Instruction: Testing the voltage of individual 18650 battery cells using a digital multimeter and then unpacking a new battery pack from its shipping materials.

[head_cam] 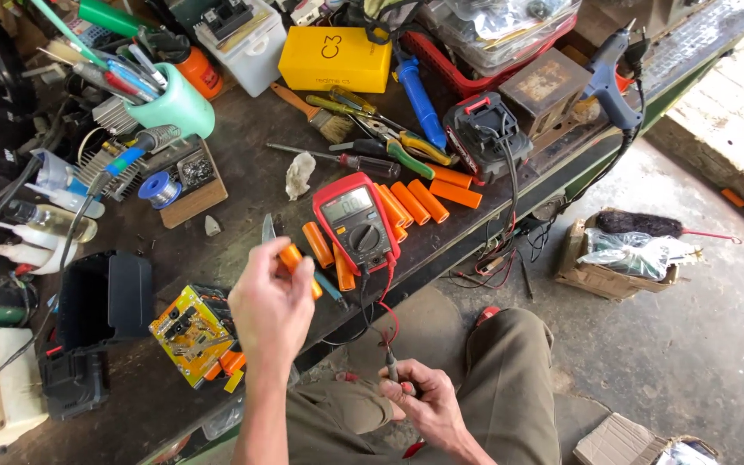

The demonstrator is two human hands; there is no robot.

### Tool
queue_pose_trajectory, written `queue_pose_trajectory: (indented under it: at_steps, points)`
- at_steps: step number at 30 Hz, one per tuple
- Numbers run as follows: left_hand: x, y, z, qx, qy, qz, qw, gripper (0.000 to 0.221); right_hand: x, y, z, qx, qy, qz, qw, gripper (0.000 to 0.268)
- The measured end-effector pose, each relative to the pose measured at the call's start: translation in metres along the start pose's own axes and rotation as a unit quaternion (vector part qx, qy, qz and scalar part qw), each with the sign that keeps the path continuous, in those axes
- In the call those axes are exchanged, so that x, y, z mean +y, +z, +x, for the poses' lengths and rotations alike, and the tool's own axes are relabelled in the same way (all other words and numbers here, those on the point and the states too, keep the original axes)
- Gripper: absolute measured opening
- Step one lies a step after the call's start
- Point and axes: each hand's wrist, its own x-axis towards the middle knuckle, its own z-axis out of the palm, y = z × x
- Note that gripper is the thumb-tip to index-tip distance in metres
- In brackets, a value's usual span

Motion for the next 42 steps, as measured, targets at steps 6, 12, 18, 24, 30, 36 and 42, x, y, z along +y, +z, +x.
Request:
queue_pose_trajectory:
  at_steps: [6, 12, 18, 24, 30, 36, 42]
  points:
    - [-0.01, 0.025, 0.043, -0.054, -0.083, 0.111, 0.989, 0.037, 0.006, 0.001, -0.005, -0.023, 0.001, 0.014, 1.0, 0.011]
    - [-0.009, 0.015, 0.038, -0.187, 0.05, 0.132, 0.972, 0.052, 0.004, -0.012, 0.0, 0.007, 0.01, 0.003, 1.0, 0.013]
    - [0.003, 0.013, 0.052, -0.33, 0.114, 0.181, 0.92, 0.057, -0.005, -0.009, 0.006, 0.021, -0.029, -0.023, 0.999, 0.013]
    - [-0.008, 0.016, 0.044, -0.275, 0.172, 0.201, 0.924, 0.073, -0.014, -0.008, 0.006, 0.014, -0.057, -0.023, 0.998, 0.019]
    - [0.0, -0.02, -0.034, -0.141, 0.084, -0.18, 0.97, 0.062, -0.053, -0.013, 0.014, 0.018, -0.17, -0.081, 0.982, 0.02]
    - [-0.025, -0.021, -0.118, -0.193, -0.018, -0.444, 0.875, 0.037, -0.092, -0.011, 0.035, 0.008, -0.303, -0.212, 0.929, 0.024]
    - [-0.032, -0.035, -0.135, -0.199, 0.022, -0.307, 0.93, 0.038, -0.106, -0.001, 0.043, -0.003, -0.382, -0.343, 0.858, 0.046]
